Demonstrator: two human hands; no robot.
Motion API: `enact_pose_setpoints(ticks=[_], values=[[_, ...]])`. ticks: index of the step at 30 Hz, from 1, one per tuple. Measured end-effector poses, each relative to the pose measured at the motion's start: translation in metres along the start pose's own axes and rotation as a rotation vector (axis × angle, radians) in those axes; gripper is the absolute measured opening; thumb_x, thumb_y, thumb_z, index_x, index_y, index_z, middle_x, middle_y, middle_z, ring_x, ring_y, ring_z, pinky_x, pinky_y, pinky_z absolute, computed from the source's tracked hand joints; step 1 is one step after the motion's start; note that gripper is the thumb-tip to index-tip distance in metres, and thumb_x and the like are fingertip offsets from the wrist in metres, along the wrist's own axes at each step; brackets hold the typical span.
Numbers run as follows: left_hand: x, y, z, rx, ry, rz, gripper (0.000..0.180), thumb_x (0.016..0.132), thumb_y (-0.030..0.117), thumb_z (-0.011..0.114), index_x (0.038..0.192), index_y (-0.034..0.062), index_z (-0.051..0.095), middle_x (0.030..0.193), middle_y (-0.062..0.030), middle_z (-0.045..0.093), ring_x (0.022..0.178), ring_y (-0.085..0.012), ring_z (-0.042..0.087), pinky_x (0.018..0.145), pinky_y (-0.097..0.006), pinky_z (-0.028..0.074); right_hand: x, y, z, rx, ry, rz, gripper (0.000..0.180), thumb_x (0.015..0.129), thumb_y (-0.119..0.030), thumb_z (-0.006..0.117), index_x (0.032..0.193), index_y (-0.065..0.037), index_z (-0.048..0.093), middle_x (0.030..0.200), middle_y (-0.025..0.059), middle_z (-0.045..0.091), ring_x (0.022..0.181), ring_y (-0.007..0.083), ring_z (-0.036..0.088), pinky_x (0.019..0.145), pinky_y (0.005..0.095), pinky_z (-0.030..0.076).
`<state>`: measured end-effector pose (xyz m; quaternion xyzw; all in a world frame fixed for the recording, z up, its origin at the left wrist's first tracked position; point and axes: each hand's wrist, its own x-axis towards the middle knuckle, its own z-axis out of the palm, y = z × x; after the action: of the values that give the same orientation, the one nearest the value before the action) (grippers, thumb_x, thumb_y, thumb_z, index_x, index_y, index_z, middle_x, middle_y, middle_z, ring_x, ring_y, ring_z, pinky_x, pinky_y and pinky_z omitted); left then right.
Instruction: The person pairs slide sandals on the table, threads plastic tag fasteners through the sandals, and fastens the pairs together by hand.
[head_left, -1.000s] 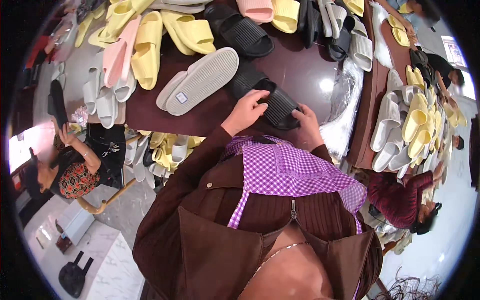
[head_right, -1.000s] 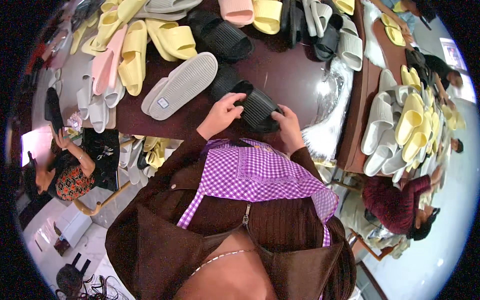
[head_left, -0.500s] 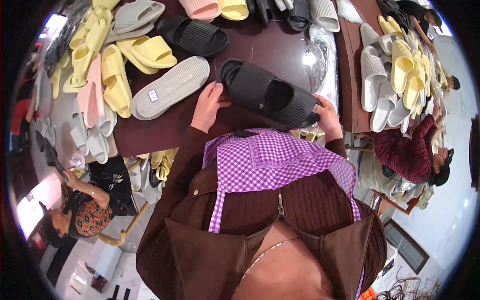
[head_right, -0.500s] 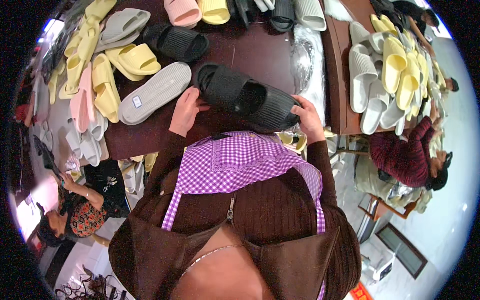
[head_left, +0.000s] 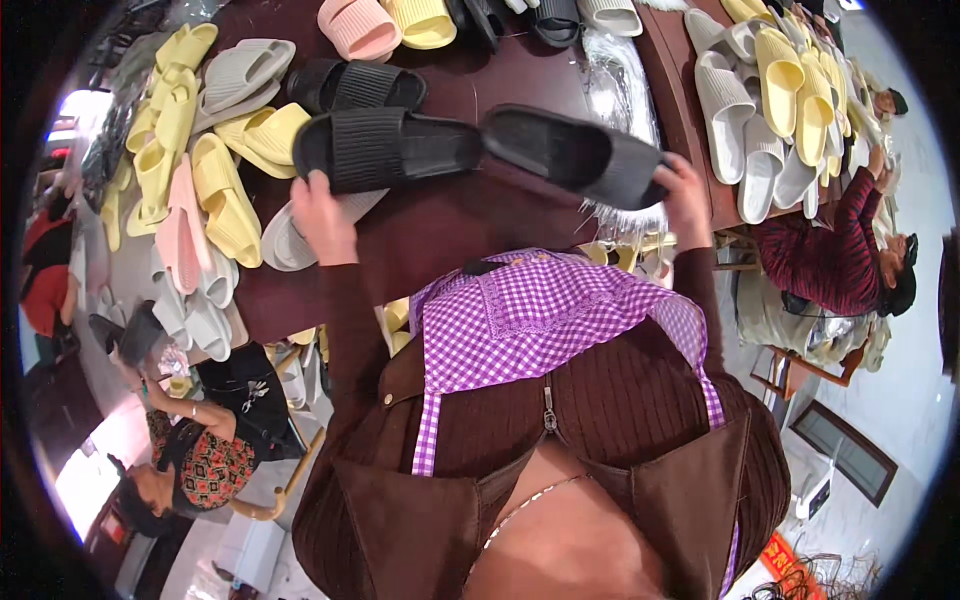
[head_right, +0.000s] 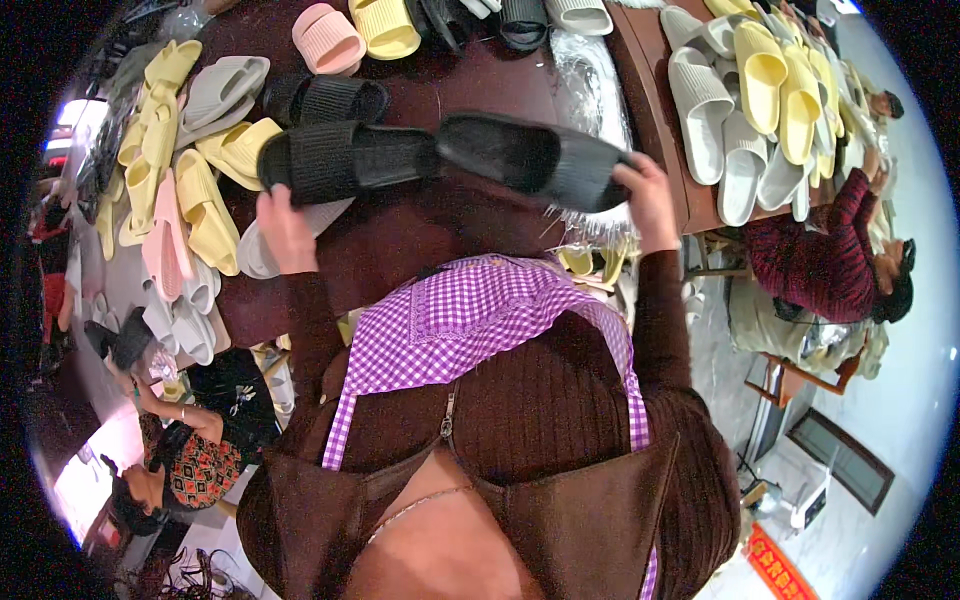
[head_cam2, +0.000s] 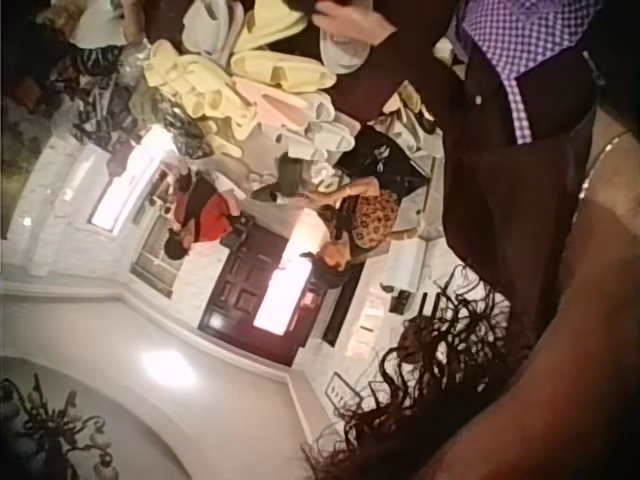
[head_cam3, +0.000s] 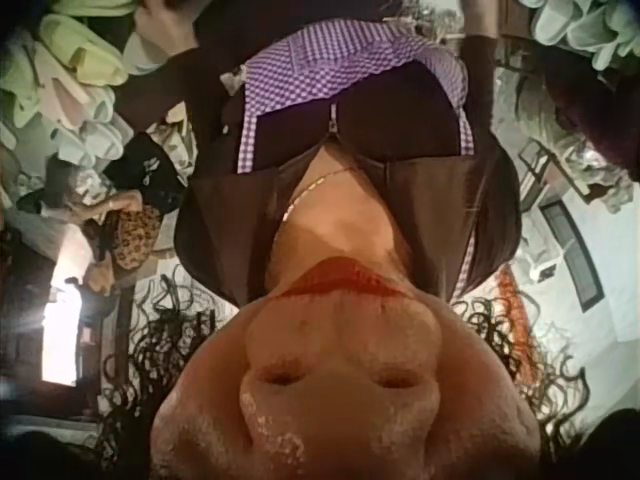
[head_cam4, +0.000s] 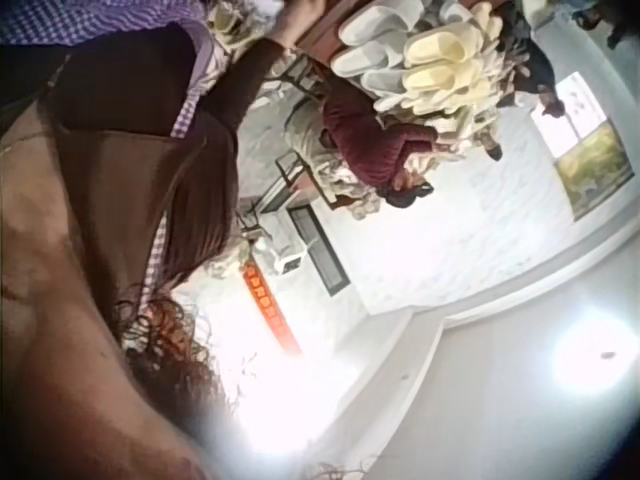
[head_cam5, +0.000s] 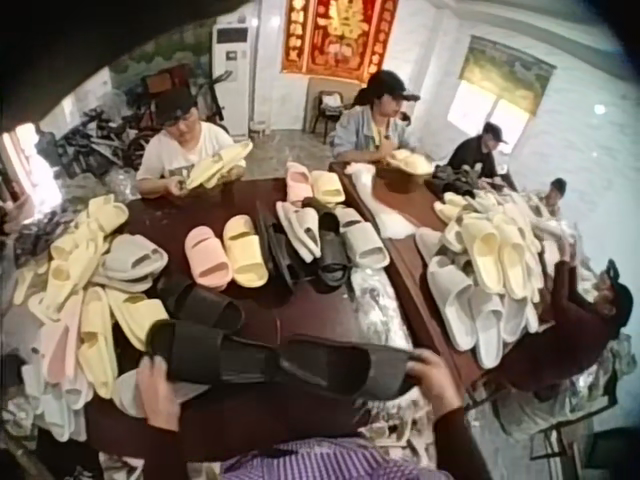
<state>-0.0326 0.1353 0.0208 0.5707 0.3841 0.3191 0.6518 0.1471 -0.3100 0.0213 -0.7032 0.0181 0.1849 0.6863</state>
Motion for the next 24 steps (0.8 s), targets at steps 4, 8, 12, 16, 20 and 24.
enact_pose_setpoints(ticks=[4, 8, 12, 16, 20, 24], values=[[0.034, 0.001, -0.01, -0.01, -0.141, 0.088, 0.022, 0.089, 0.014, 0.052, 0.101, -0.0047, 0.056, 0.082, -0.0007, 0.055, 0.073, -0.0096, 0.048, 0.066, -0.022, 0.041, 0.007, -0.069, -0.016, -0.107, -0.056, -0.077, 0.03, 0.083, -0.005, 0.056, 0.111, 0.004, 0.057, 0.1, 0.0074, 0.063, 0.091, 0.0145, 0.059, 0.082, 0.027, 0.047], [0.035, 0.006, 0.052, -0.01, -0.407, 0.206, 0.029, 0.09, 0.011, 0.051, 0.114, -0.0051, 0.054, 0.087, -0.0006, 0.057, 0.079, -0.0098, 0.051, 0.076, -0.022, 0.042, 0.029, -0.112, 0.026, -0.45, -0.164, -0.217, 0.033, 0.082, -0.016, 0.063, 0.11, 0.002, 0.058, 0.096, 0.0034, 0.062, 0.09, 0.0114, 0.057, 0.082, 0.025, 0.044], [0.025, -0.009, 0.109, 0.02, -0.598, 0.191, 0.036, 0.089, 0.014, 0.053, 0.119, -0.0054, 0.051, 0.095, -0.0062, 0.059, 0.086, -0.0147, 0.054, 0.084, -0.026, 0.042, 0.094, -0.077, 0.084, -0.621, -0.382, -0.494, 0.035, 0.082, -0.021, 0.065, 0.107, 0.002, 0.06, 0.094, 0.0054, 0.063, 0.088, 0.0118, 0.058, 0.081, 0.0248, 0.045], [0.028, -0.045, 0.114, 0.377, -0.454, 0.417, 0.036, 0.089, 0.016, 0.054, 0.118, -0.0054, 0.052, 0.101, -0.013, 0.058, 0.09, -0.0208, 0.055, 0.085, -0.03, 0.043, 0.099, -0.06, 0.085, -0.6, -0.137, -0.621, 0.029, 0.082, -0.02, 0.063, 0.1, 0.003, 0.063, 0.086, 0.0067, 0.064, 0.08, 0.0122, 0.059, 0.074, 0.0249, 0.047], [0.001, -0.061, 0.076, 0.564, -0.472, 0.474, 0.032, 0.088, 0.015, 0.054, 0.112, -0.0056, 0.054, 0.105, -0.0176, 0.056, 0.093, -0.0243, 0.055, 0.085, -0.033, 0.043, 0.066, -0.032, 0.034, -0.647, -0.002, -0.294, 0.029, 0.08, -0.025, 0.064, 0.092, 0.002, 0.067, 0.077, 0.0068, 0.066, 0.069, 0.0133, 0.061, 0.062, 0.0269, 0.049], [-0.025, -0.078, 0.048, 0.511, -0.488, 0.331, 0.027, 0.087, 0.012, 0.054, 0.109, -0.0049, 0.056, 0.104, -0.0154, 0.057, 0.09, -0.0209, 0.057, 0.081, -0.03, 0.045, -0.003, 0.003, 0.016, -0.615, -0.048, 0.153, 0.023, 0.082, -0.021, 0.06, 0.085, 0.001, 0.067, 0.066, 0.0051, 0.063, 0.06, 0.0089, 0.058, 0.055, 0.023, 0.046]])
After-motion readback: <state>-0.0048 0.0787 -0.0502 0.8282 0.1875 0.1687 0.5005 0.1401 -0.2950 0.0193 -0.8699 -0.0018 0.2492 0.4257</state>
